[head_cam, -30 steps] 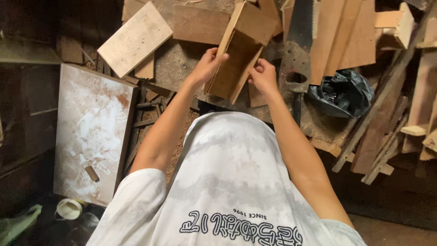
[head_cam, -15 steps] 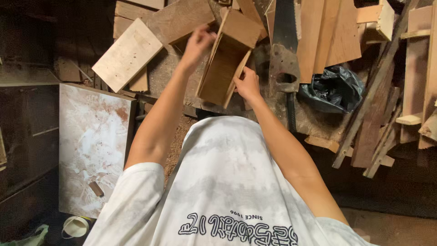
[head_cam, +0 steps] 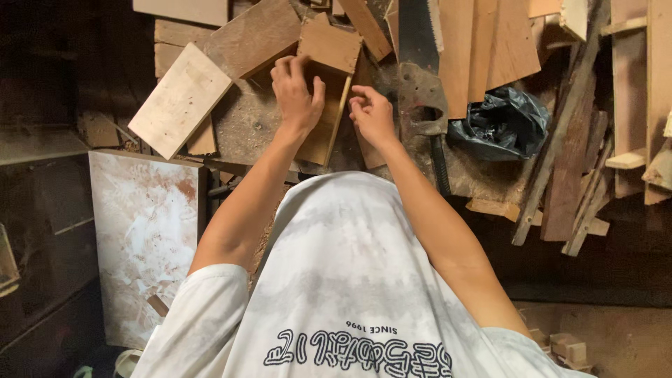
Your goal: The person uses a hammer to pry apart and dismantle a small wooden box. They repeatedly strike the joints to separate the sides and bottom, then pull the pieces apart by hand.
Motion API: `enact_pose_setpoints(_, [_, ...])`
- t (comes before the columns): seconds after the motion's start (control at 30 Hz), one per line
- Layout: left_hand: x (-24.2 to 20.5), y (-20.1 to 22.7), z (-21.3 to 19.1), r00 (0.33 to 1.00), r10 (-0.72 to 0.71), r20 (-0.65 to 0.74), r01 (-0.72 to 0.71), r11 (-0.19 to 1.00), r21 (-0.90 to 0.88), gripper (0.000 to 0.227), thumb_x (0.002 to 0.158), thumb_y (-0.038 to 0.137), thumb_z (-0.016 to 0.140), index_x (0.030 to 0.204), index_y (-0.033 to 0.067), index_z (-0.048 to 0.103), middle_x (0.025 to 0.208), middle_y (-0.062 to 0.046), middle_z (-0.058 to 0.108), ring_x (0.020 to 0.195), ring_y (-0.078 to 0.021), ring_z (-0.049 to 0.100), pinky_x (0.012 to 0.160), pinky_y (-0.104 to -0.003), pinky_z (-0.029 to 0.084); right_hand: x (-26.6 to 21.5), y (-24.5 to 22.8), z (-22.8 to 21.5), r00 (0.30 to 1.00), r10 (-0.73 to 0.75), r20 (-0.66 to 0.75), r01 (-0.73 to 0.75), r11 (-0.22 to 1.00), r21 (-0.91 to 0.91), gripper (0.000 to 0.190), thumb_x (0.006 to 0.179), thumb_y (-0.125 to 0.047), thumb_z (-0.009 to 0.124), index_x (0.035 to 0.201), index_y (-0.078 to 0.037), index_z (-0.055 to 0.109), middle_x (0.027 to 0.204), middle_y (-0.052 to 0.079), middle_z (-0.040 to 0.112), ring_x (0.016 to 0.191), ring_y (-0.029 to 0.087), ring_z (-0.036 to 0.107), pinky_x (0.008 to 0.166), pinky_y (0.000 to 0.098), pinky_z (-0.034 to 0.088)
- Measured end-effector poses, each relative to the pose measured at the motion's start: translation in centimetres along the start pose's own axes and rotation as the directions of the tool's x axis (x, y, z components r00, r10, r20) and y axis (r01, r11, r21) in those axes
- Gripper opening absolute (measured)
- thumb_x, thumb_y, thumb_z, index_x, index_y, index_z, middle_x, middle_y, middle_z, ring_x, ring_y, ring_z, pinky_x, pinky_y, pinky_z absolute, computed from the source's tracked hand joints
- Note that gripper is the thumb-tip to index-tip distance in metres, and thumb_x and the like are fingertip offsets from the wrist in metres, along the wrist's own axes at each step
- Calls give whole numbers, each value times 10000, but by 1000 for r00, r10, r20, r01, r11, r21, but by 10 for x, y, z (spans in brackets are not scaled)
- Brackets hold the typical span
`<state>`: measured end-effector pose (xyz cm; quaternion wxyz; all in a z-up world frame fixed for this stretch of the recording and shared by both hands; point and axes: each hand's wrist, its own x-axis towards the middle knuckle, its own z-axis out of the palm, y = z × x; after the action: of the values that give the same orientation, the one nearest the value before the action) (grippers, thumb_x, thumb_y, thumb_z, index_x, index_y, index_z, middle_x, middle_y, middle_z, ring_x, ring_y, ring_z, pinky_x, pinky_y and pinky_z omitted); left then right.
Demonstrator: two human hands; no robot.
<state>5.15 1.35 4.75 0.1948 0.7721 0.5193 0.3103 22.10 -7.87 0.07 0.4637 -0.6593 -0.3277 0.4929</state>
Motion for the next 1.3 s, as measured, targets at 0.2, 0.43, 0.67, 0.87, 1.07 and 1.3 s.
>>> enact_pose_setpoints(0.2, [1, 24, 17, 948, -121, 295, 158, 982, -105, 248, 927, 291, 686, 993, 53, 661, 925, -139, 702, 863, -333, 700, 779, -458, 552, -10, -9, -21, 948, -152, -279, 89, 969, -229, 198, 967, -138, 708, 1148, -58, 710, 1027, 75, 764, 894, 194, 755, 802, 335, 593])
enact_pose_setpoints(0.43, [-17, 27, 34, 887, -163, 433, 167, 986, 28, 329, 1036, 354, 564, 1016, 31, 620, 1035, -210, 698, 935, -468, 649, 779, -549, 519, -31, -1, -49, 929, -70, -364, -200, 733, -650, 793, 703, -137, 864, 1347, -137, 402, 1282, 194, 414, 1200, 413, 434, 965, 573, 314])
enact_pose_setpoints(0.67, [-17, 28, 31, 882, -93, 462, 78, 996, 51, 301, 1043, 279, 552, 1266, 80, 517, 1079, -210, 686, 912, -488, 651, 736, -573, 515, -13, 34, -57, 946, -107, -307, -69, 856, -513, 648, 874, -111, 728, 1440, -167, 416, 1096, 68, 630, 1084, 246, 644, 1094, 531, 384])
enact_pose_setpoints(0.87, [-20, 21, 32, 907, -73, 414, 35, 995, 98, 377, 1036, 275, 584, 1353, 104, 472, 1144, -190, 641, 885, -460, 670, 718, -548, 540, 5, 10, -56, 890, -346, -296, 17, 675, -737, 745, 741, -208, 844, 1363, -151, 437, 1302, 173, 435, 1265, 377, 438, 1042, 561, 319])
enact_pose_setpoints(1.07, [-25, 14, 32, 913, -78, 400, 63, 997, 52, 422, 1036, 254, 544, 1409, 82, 447, 1215, -209, 578, 857, -474, 651, 697, -547, 529, -11, 23, -84, 772, -282, -570, -161, 780, -604, 957, 676, -323, 933, 1415, -126, 359, 1399, 218, 308, 1334, 424, 304, 1069, 626, 224])
enact_pose_setpoints(1.3, [-34, 15, 35, 935, -56, 351, 62, 998, -6, 326, 1095, 262, 457, 1350, 80, 549, 1207, -235, 553, 943, -464, 626, 770, -533, 529, -18, 76, -90, 770, -158, -618, -233, 833, -502, 602, 801, -225, 778, 1321, -91, 506, 1289, 155, 603, 1238, 377, 497, 1006, 570, 362])
